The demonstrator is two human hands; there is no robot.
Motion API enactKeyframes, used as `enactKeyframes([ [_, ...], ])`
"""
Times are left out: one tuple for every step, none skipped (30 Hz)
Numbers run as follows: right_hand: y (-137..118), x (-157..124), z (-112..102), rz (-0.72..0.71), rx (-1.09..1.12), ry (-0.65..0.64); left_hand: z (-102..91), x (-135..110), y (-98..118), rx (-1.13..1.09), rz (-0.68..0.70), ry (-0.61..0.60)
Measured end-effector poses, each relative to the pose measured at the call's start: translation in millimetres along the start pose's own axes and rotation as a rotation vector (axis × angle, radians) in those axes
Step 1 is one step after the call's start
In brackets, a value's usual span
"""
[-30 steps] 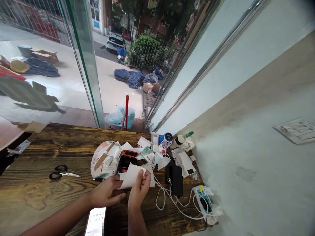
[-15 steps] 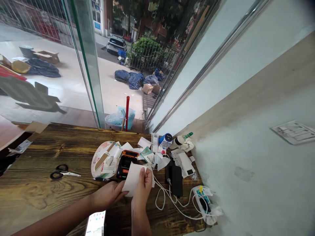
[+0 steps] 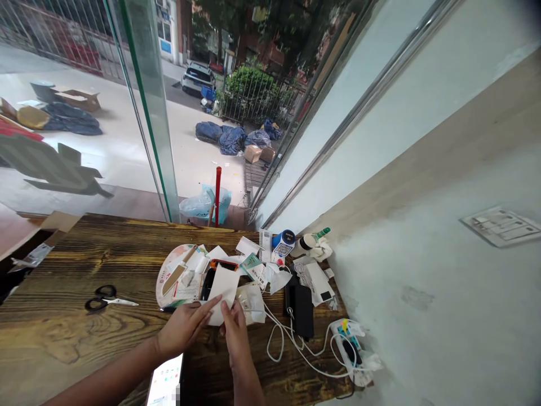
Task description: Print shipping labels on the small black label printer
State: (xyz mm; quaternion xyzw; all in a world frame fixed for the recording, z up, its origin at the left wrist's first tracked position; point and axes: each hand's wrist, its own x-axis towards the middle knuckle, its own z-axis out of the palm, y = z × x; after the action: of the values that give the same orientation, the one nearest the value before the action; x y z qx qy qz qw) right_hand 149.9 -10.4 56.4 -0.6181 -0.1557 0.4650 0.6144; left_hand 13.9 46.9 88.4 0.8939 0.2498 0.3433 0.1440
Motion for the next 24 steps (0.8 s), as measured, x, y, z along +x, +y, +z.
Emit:
enactKeyframes([
  [0.7,-3.1,-1.8,0.032,0.002,-0.037,0.1,-1.2,-0.2,-0.022,0.028,-0.003],
  [0.7,-5.1,-3.5,0.062,0.005,-0.067,0.8,-3.2,-0.3,-0.048,0.056,-0.01],
  [0.0,-6.2,-5.1,0.085,0.01,-0.089,2.0,-5.6,-0.2,-0.077,0.081,-0.023],
  [-1.3,-6.4,-6.6,0.099,0.015,-0.101,3.6,-8.3,-0.2,-0.109,0.105,-0.042],
  [-3.0,-6.3,-7.8,0.102,0.021,-0.105,5.6,-11.1,-0.3,-0.142,0.124,-0.062],
  [-4.8,-6.1,-8.9,0.092,0.029,-0.108,7.8,-13.5,-0.4,-0.177,0.123,-0.082],
  [-6.4,-6.2,-9.9,0.069,0.036,-0.12,10.3,-15.5,-0.4,-0.213,0.08,-0.1],
  [-7.6,-6.6,-10.9,0.032,0.033,-0.135,13.2,-16.6,-0.4,-0.259,-0.021,-0.103],
  [-8.3,-7.5,-12.0,-0.016,0.012,-0.151,16.3,-16.9,-0.2,-0.33,-0.171,-0.091],
  [-8.4,-8.7,-13.0,-0.068,-0.032,-0.171,19.7,-16.4,0.0,-0.437,-0.36,-0.061],
  [-7.7,-9.8,-14.0,-0.113,-0.089,-0.196,23.3,-15.1,0.4,-0.573,-0.561,-0.021],
  [-6.5,-10.8,-14.9,-0.145,-0.144,-0.224,26.9,-13.5,0.7,-0.719,-0.741,0.022],
  [-4.8,-11.2,-15.4,-0.16,-0.18,-0.253,30.3,-11.9,1.0,-0.851,-0.876,0.063],
  [-2.8,-11.0,-15.6,-0.162,-0.185,-0.281,33.5,-10.7,1.0,-0.941,-0.952,0.094],
  [-0.6,-10.1,-15.3,-0.151,-0.162,-0.301,36.3,-10.2,0.8,-0.973,-0.977,0.109],
  [1.5,-8.4,-14.6,-0.134,-0.126,-0.305,38.8,-10.4,0.2,-0.947,-0.963,0.112],
  [3.6,-6.1,-13.6,-0.114,-0.098,-0.294,41.1,-11.4,-0.8,-0.881,-0.921,0.102],
  [5.5,-3.3,-12.6,-0.091,-0.088,-0.276,43.4,-12.8,-2.2,-0.803,-0.871,0.083],
  [7.3,-0.1,-11.6,-0.071,-0.098,-0.253,45.7,-14.5,-4.1,-0.731,-0.828,0.051],
  [9.1,3.4,-10.9,-0.062,-0.12,-0.231,48.3,-15.9,-6.5,-0.671,-0.798,0.017],
  [10.8,7.4,-10.7,-0.071,-0.145,-0.216,50.9,-16.9,-9.4,-0.625,-0.781,-0.017],
  [12.5,12.0,-11.1,-0.101,-0.179,-0.209,53.7,-17.0,-13.0,-0.579,-0.775,-0.052],
  [14.3,17.3,-11.9,-0.145,-0.218,-0.204,56.5,-16.1,-17.1,-0.533,-0.775,-0.089],
  [16.2,23.5,-13.2,-0.193,-0.261,-0.2,59.0,-14.2,-21.9,-0.488,-0.776,-0.126],
])
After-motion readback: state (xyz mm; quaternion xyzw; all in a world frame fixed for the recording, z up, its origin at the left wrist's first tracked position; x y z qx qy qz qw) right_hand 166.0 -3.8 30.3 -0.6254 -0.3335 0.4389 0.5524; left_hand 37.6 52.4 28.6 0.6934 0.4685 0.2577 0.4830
